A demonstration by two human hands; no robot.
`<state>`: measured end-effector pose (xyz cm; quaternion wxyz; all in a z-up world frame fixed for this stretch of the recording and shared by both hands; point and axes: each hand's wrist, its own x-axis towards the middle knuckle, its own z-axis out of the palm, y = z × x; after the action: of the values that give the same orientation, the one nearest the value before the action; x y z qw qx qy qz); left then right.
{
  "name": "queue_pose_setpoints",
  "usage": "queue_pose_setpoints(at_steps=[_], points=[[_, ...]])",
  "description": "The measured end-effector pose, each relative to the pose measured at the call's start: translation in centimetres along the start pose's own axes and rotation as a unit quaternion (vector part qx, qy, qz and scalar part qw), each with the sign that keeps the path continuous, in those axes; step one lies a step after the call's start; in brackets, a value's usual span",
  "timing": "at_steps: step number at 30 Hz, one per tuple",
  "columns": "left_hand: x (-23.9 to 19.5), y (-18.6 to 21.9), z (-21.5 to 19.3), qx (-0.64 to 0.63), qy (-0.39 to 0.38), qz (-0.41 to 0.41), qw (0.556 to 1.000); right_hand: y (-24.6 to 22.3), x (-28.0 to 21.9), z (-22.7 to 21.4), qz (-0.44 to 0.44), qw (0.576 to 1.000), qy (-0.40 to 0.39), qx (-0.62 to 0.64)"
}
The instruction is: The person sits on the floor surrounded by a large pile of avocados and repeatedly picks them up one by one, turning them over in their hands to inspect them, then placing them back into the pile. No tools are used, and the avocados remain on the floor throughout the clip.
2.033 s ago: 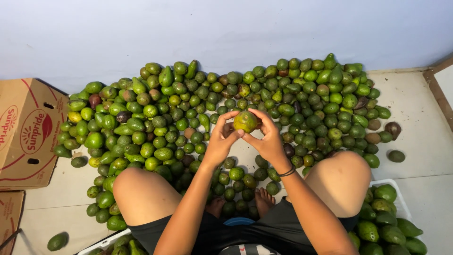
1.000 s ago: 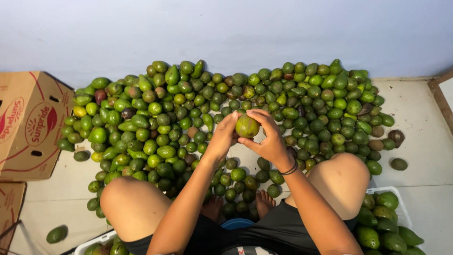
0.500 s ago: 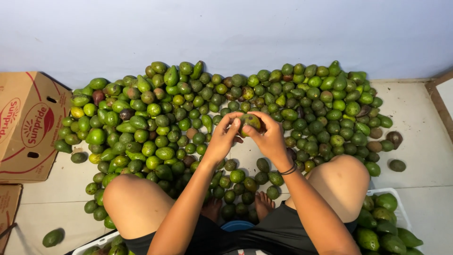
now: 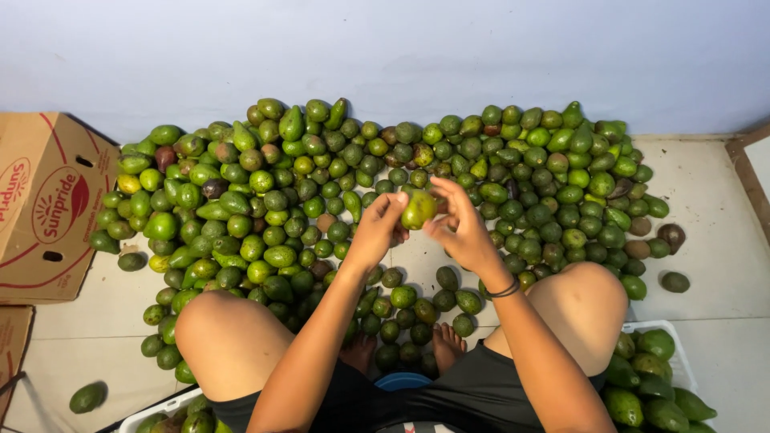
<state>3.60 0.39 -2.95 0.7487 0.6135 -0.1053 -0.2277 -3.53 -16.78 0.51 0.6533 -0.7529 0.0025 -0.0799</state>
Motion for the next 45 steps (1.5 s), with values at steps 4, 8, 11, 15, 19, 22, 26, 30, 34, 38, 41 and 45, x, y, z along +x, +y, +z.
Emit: queue_pose_setpoints(at_steps=[4, 8, 11, 15, 19, 22, 26, 30, 34, 38, 41, 45], points=[[0.1, 0.3, 0.2, 0.006, 0.021, -0.050, 0.999, -0.3, 0.0, 0.2, -0.111, 0.987, -0.029, -0.114], [-0.7, 2.0, 0.4, 0.029, 0.009, -0.033, 0.999, 0.7, 0.1, 0.4, -0.070, 0.996, 0.004, -0.058], [-1.9, 2.2, 0.4, 0.072, 0.028, 0.012, 0.997, 1.7, 0.0, 0.2, -0.036, 0.999, 0.015, 0.003], [-3.6, 4.3, 1.3, 0.084, 0.009, 0.056, 0.995, 2.4, 0.6, 0.3, 0.012, 0.998, 0.035, 0.052], [-3.5, 3.5, 1.3, 0.073, -0.031, 0.079, 0.994, 3.3, 0.6, 0.5, -0.009, 0.999, 0.027, 0.036], [-2.8, 2.2, 1.2, 0.024, -0.035, 0.060, 0.997, 3.5, 0.4, 0.4, -0.018, 0.999, 0.018, 0.027], [-1.5, 0.7, 1.3, -0.097, 0.005, -0.022, 0.995, 4.3, 0.2, -0.4, 0.003, 0.999, 0.009, 0.033], [-1.0, -0.1, 1.7, -0.131, 0.032, -0.072, 0.988, 2.2, 0.3, -0.9, -0.047, 0.998, -0.029, 0.019], [-1.2, 0.2, 1.9, -0.120, 0.018, -0.090, 0.988, 1.7, 0.0, -0.6, -0.054, 0.996, -0.063, 0.038], [-1.8, 1.2, 1.9, -0.102, 0.017, -0.092, 0.990, 1.6, 0.1, -0.7, -0.032, 0.997, -0.064, 0.042], [-1.9, 0.6, 1.4, -0.094, 0.008, -0.083, 0.992, 1.9, 0.0, -0.6, -0.047, 0.997, -0.052, 0.024], [-1.8, -0.4, 0.3, -0.033, -0.006, -0.044, 0.998, 0.6, 0.0, 0.0, -0.131, 0.986, -0.029, -0.099]])
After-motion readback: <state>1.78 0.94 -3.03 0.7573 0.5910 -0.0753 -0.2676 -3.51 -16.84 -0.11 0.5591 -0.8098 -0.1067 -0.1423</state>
